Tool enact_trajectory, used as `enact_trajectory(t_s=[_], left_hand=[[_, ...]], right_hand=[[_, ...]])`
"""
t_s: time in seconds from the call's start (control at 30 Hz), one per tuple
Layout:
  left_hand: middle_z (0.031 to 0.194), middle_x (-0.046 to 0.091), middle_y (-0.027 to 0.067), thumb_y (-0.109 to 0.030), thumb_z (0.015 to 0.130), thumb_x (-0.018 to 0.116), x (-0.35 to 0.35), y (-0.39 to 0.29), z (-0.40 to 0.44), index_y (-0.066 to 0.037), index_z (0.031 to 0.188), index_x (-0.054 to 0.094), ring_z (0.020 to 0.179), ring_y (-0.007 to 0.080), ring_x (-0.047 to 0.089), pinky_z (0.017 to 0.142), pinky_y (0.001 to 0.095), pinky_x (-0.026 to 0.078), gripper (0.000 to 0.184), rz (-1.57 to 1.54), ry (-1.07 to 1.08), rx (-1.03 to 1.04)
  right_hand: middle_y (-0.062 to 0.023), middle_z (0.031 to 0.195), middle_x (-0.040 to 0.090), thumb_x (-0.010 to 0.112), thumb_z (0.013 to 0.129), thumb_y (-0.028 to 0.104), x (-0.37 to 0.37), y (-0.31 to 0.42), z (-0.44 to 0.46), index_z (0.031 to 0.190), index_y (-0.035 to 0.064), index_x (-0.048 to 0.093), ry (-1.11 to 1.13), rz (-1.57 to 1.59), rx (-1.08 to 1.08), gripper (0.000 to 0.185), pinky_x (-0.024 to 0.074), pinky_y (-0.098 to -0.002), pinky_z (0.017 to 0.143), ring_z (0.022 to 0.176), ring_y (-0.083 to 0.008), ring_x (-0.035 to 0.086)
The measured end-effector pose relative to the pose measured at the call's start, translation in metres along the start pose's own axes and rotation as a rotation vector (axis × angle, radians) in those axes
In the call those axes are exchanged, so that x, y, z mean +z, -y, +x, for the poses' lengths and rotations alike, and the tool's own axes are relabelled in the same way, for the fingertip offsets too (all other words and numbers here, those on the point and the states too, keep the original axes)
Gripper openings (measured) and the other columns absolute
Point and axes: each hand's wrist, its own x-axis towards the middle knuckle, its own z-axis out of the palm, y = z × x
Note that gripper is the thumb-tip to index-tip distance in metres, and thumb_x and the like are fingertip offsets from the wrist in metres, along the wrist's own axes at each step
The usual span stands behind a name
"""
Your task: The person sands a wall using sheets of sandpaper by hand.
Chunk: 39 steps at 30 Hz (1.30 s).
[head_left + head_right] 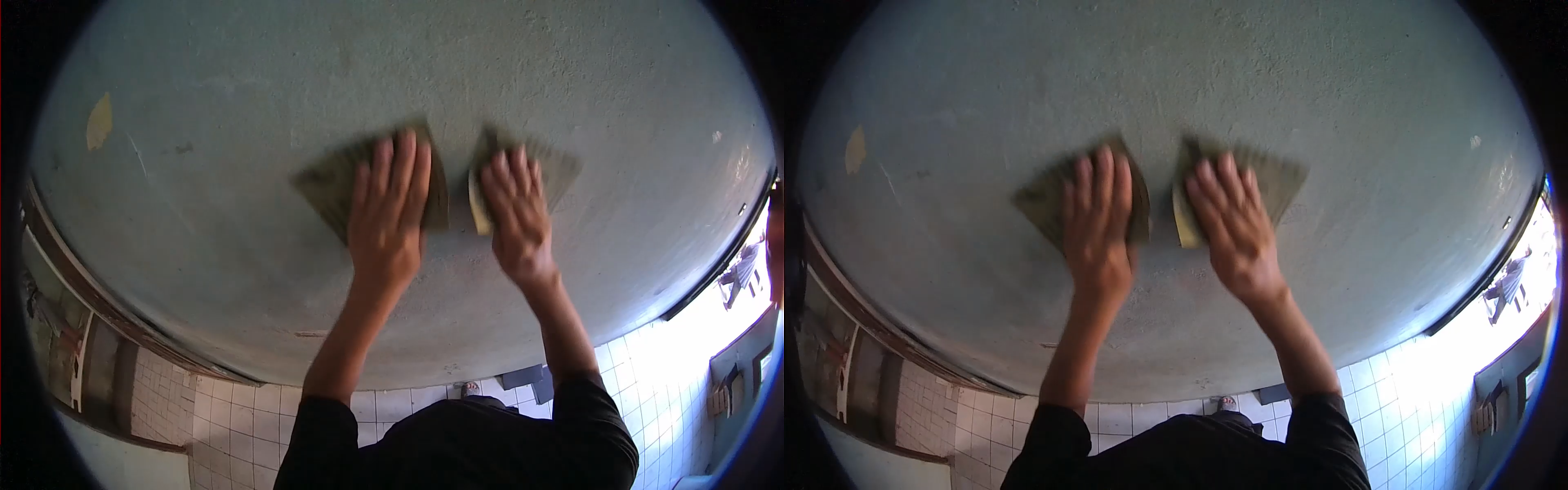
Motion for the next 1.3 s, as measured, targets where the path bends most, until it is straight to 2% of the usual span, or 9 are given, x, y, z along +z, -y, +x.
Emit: enact_trajectory(t_s=[0.1,0.3,0.43,0.6,0.63,0.77,0.97,1.07,1.3], left_hand=[[0.158,0.049,0.0110,-0.018,0.100,0.047,0.017,-0.007,-0.092,-0.010,0.153,0.051,0.147,0.0297,0.044,0.123,0.0493,0.032,0.053,0.098,0.084,0.015],[0.160,0.047,0.0079,-0.008,0.098,0.050,-0.013,0.014,0.040,-0.008,0.154,0.049,0.149,0.0281,0.041,0.124,0.0509,0.029,0.057,-0.064,-0.002,-0.006],[0.163,0.043,0.0075,-0.005,0.097,0.052,-0.008,0.023,0.001,-0.009,0.154,0.048,0.151,0.0297,0.039,0.124,0.0525,0.029,0.058,-0.030,-0.038,0.002],[0.158,0.047,0.0177,-0.032,0.107,0.044,0.012,0.034,-0.115,-0.005,0.153,0.049,0.148,0.0402,0.041,0.120,0.0602,0.030,0.054,0.071,0.121,-0.028],[0.160,0.047,0.0091,-0.014,0.102,0.048,0.009,0.032,-0.083,-0.010,0.154,0.049,0.151,0.0302,0.039,0.124,0.0523,0.030,0.052,0.025,-0.021,-0.005],[0.161,0.044,0.0112,-0.005,0.091,0.058,-0.030,0.038,0.044,-0.005,0.153,0.048,0.150,0.0332,0.038,0.122,0.0524,0.034,0.063,0.025,-0.086,-0.006],[0.158,0.048,0.0122,-0.017,0.102,0.056,-0.004,0.066,-0.152,-0.007,0.150,0.053,0.150,0.0320,0.039,0.124,0.0539,0.030,0.049,0.097,-0.010,-0.098],[0.160,0.043,0.0210,-0.020,0.106,0.054,-0.010,0.066,-0.127,0.000,0.152,0.047,0.150,0.0416,0.036,0.122,0.0610,0.027,0.050,0.029,0.048,-0.031],[0.163,0.042,0.0092,0.003,0.096,0.054,-0.030,0.057,0.030,-0.009,0.154,0.048,0.152,0.0300,0.036,0.124,0.0522,0.032,0.060,-0.057,-0.038,0.069]], right_hand=[[-0.0155,0.152,0.054,0.052,0.102,0.007,0.001,0.016,-0.057,0.139,0.0017,0.062,0.094,0.026,-0.013,0.039,0.0301,-0.0555,0.123,0.149,-0.0314,0.041],[-0.0147,0.154,0.052,0.053,0.099,0.006,-0.014,0.004,0.100,0.143,0.0010,0.058,-0.047,0.060,-0.106,0.044,0.0310,-0.0550,0.123,0.150,-0.0316,0.040],[-0.0152,0.153,0.054,0.054,0.098,0.002,0.003,0.003,0.021,0.143,0.0019,0.059,0.011,0.024,-0.066,0.045,0.0326,-0.0569,0.122,0.149,-0.0320,0.041],[-0.0135,0.153,0.053,0.048,0.105,0.008,0.016,0.003,-0.058,0.140,0.0030,0.061,0.118,0.097,-0.067,0.037,0.0297,-0.0561,0.124,0.150,-0.0305,0.039],[-0.0133,0.155,0.051,0.049,0.104,0.007,0.011,0.004,-0.016,0.143,0.0033,0.059,0.067,0.040,-0.119,0.040,0.0290,-0.0545,0.125,0.151,-0.0300,0.038],[-0.0116,0.155,0.052,0.053,0.097,0.000,-0.018,0.009,0.117,0.143,0.0026,0.058,-0.009,0.052,-0.124,0.046,0.0311,-0.0520,0.124,0.150,-0.0296,0.039],[-0.0101,0.146,0.061,0.049,0.101,0.002,-0.005,0.006,-0.066,0.135,0.0034,0.066,0.150,0.000,-0.001,0.038,0.0325,-0.0520,0.124,0.147,-0.0292,0.044],[-0.0107,0.147,0.060,0.050,0.101,0.005,-0.010,0.005,-0.042,0.135,0.0027,0.065,0.198,0.040,-0.059,0.037,0.0326,-0.0518,0.124,0.147,-0.0294,0.044],[-0.0082,0.154,0.054,0.052,0.101,0.006,-0.021,0.005,0.097,0.142,0.0044,0.060,0.146,0.110,-0.218,0.041,0.0315,-0.0497,0.125,0.150,-0.0239,0.040]])
